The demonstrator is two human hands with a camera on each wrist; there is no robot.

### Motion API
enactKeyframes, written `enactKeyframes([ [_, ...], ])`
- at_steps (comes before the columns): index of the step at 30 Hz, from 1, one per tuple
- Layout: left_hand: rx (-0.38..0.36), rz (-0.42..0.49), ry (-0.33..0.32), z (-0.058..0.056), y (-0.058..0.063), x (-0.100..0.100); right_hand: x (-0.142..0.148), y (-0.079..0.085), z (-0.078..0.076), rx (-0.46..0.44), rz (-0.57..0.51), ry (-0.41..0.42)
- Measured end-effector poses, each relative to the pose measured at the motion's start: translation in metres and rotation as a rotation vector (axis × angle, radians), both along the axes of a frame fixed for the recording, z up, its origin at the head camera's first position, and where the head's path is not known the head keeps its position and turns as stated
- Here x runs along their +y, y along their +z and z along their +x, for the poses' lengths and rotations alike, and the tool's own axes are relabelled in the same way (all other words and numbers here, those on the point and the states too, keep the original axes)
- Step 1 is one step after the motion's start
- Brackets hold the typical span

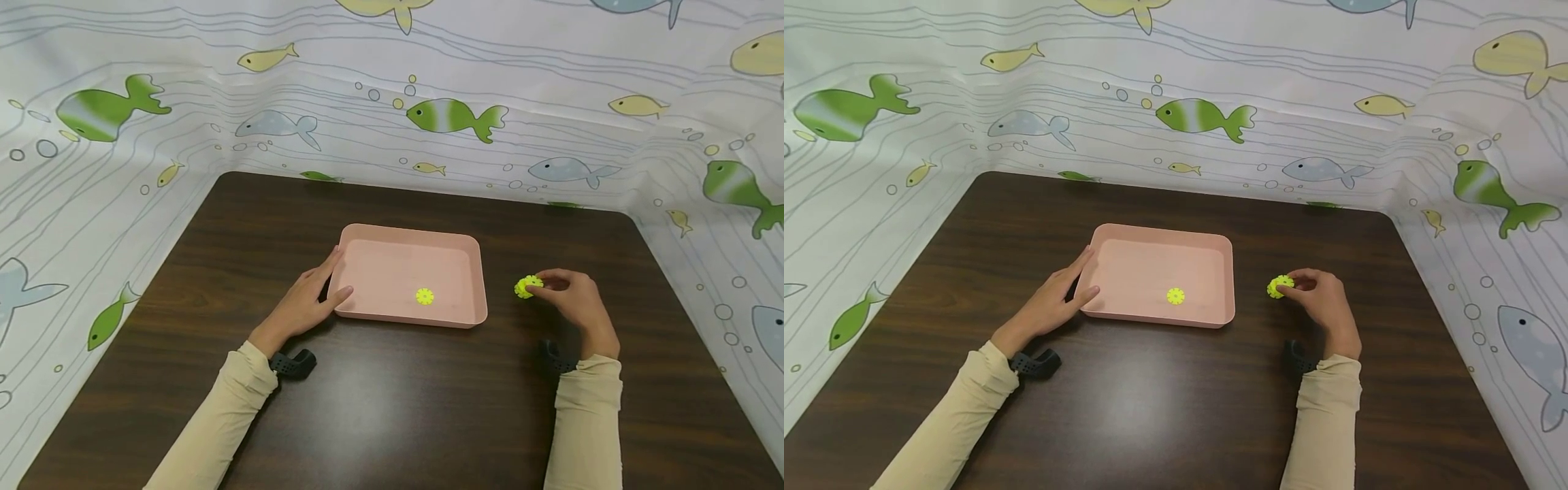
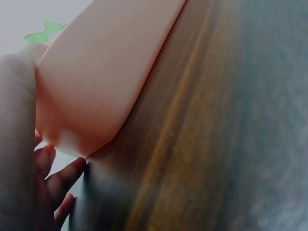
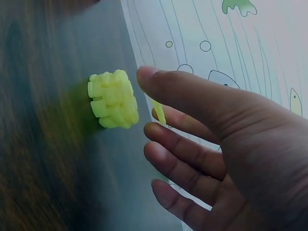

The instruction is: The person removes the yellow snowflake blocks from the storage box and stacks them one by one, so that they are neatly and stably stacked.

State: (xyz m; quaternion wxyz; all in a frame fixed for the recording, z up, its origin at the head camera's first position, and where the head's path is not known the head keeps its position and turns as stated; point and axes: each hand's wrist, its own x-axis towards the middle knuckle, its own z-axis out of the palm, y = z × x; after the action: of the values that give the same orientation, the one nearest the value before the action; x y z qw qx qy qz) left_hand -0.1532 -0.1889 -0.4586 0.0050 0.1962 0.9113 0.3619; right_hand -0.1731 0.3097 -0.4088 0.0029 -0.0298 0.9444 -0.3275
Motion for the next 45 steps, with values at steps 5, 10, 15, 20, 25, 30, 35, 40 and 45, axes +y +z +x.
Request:
enactKeyframes([
  [5, 0.002, -0.005, -0.001, 0.000, 0.000, -0.001, 0.000, -0.003, -0.001, -0.032, 0.008, 0.015],
  [10, 0.001, -0.007, 0.002, 0.000, 0.001, -0.001, -0.001, -0.005, -0.002, -0.040, 0.002, 0.022],
  [15, -0.003, -0.004, 0.006, 0.001, 0.002, -0.001, -0.001, -0.005, -0.003, -0.042, 0.000, 0.033],
  [20, -0.002, -0.006, 0.005, 0.001, 0.001, -0.001, -0.002, -0.005, -0.004, -0.040, 0.008, 0.042],
  [25, 0.003, -0.005, 0.005, 0.000, 0.001, -0.001, -0.003, -0.006, -0.004, -0.048, 0.011, 0.040],
  [30, -0.002, -0.008, 0.005, 0.001, 0.002, 0.000, -0.003, -0.005, -0.004, -0.070, 0.014, 0.040],
  [35, -0.004, -0.006, 0.009, 0.001, 0.000, -0.001, -0.008, 0.001, -0.005, -0.020, 0.028, 0.041],
  [40, 0.004, -0.002, 0.002, 0.001, 0.000, -0.001, -0.031, 0.014, -0.004, 0.061, 0.030, 0.064],
  [45, 0.008, 0.006, -0.006, 0.001, 0.003, -0.001, -0.074, 0.018, -0.011, 0.104, 0.014, 0.189],
])
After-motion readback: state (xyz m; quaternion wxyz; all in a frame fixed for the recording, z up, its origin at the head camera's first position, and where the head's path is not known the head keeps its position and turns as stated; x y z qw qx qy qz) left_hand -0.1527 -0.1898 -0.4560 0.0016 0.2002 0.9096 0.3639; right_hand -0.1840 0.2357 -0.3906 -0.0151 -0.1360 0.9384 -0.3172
